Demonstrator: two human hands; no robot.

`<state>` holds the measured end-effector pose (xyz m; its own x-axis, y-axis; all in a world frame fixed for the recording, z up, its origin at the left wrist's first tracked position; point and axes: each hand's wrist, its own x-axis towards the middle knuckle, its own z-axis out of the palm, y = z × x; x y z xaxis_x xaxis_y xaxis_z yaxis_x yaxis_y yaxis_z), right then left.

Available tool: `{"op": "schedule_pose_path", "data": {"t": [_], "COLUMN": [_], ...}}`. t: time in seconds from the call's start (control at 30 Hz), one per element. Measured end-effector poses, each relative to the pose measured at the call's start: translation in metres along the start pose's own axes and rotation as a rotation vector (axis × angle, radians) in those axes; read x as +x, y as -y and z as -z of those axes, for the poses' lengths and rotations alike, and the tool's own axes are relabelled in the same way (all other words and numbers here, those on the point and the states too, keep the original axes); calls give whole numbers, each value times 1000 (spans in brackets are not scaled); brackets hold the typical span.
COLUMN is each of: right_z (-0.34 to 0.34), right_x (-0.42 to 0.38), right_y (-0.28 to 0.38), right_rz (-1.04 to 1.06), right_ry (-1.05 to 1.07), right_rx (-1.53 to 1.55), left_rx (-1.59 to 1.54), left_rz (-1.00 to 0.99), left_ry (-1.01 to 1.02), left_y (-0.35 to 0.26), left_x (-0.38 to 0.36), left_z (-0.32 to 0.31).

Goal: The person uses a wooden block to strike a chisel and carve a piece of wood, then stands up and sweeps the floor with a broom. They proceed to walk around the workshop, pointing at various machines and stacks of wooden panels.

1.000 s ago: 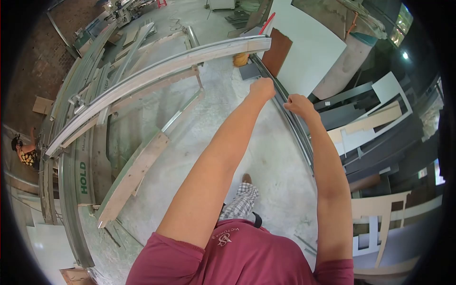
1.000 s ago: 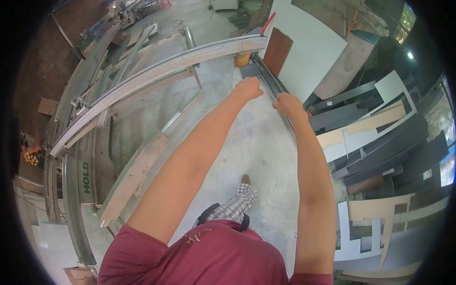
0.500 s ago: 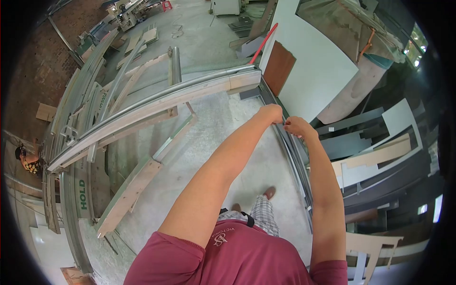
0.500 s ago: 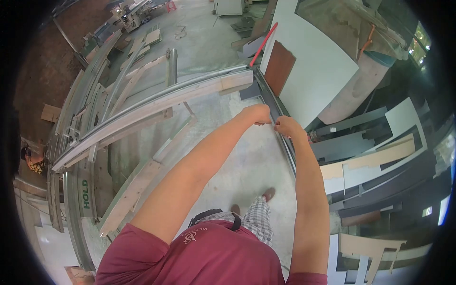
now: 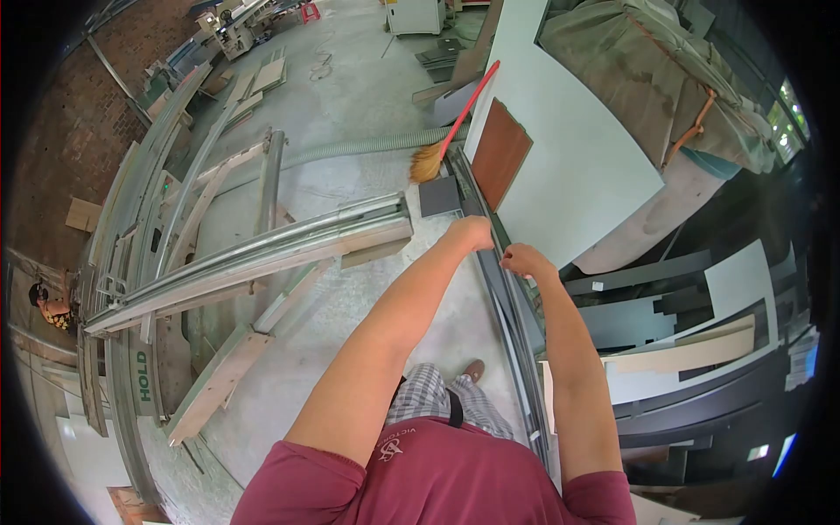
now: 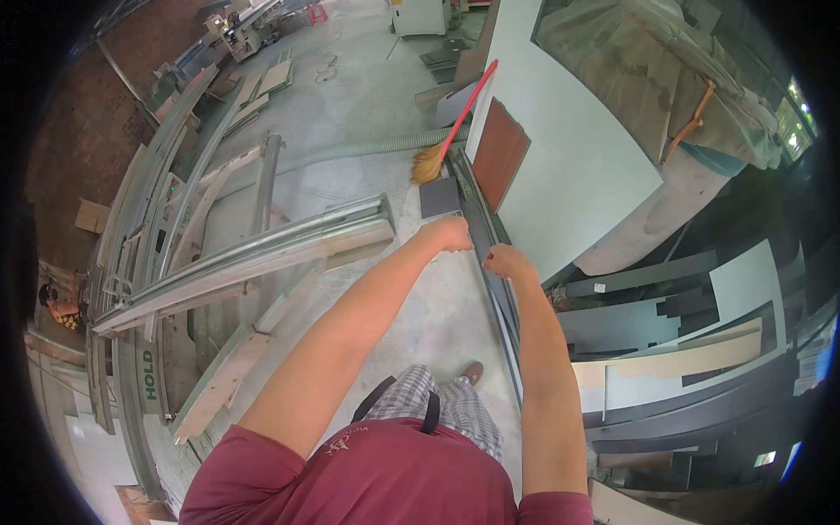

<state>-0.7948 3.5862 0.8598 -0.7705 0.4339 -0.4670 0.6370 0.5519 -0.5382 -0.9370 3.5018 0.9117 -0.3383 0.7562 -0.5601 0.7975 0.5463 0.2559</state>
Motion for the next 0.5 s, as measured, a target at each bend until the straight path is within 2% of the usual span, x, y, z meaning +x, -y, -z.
{"op": "schedule_pose_path", "data": {"t": [0.17,0.27,0.43,0.5], "right_z": [33,41,65,82], "right_x": [52,87,135,163], "right_y": [-3,-5,8,16], "right_rz": [-37,2,66,62], "right_ry": [53,-9,73,123], "right_rx": [55,-20,-31,-96], "left_rx": [-59,-90,-107,-107], "left_rz": [20,27,65,58], "left_ry": [-21,-35,5,-156], "left_y": [-1,1,16,28], "left_x": [45,71,115,124], "left_z": [22,39,74,86]}}
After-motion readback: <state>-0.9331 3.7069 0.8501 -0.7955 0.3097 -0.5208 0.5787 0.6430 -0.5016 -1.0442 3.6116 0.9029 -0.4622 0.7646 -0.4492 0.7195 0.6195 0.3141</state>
